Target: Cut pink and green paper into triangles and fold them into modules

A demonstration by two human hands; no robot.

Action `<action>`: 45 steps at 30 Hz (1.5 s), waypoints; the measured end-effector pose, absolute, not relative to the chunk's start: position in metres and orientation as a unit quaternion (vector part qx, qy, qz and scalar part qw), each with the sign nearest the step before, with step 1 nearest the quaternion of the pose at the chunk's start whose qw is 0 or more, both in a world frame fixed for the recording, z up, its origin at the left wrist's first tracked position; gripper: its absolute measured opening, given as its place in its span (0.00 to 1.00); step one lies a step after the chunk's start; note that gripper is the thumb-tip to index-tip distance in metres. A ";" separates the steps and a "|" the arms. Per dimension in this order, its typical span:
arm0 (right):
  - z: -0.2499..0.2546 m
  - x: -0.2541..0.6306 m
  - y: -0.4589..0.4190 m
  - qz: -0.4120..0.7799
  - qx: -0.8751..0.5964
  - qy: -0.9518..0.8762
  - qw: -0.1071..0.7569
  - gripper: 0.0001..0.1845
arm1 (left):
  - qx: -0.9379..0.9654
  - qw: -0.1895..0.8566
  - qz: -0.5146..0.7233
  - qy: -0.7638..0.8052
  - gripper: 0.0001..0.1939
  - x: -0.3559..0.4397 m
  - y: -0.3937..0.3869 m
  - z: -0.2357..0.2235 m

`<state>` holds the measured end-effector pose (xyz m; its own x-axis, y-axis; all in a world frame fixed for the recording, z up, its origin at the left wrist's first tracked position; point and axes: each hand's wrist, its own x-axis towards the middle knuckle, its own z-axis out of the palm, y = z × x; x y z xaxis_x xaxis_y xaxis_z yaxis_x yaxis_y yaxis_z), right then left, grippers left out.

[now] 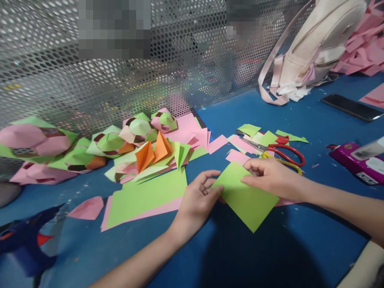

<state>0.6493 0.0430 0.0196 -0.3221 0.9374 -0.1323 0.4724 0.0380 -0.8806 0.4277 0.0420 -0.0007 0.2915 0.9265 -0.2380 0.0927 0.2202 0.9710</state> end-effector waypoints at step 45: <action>-0.027 0.638 0.030 0.158 -0.385 -0.824 0.385 0.13 | 0.836 0.291 0.207 0.416 0.10 0.407 0.043 -0.009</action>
<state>0.6382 0.0297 -0.0271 -0.4067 0.7562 0.5126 0.5127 0.6533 -0.5571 0.4071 0.0432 -0.0086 0.5672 0.8169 0.1043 0.5753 -0.4836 0.6596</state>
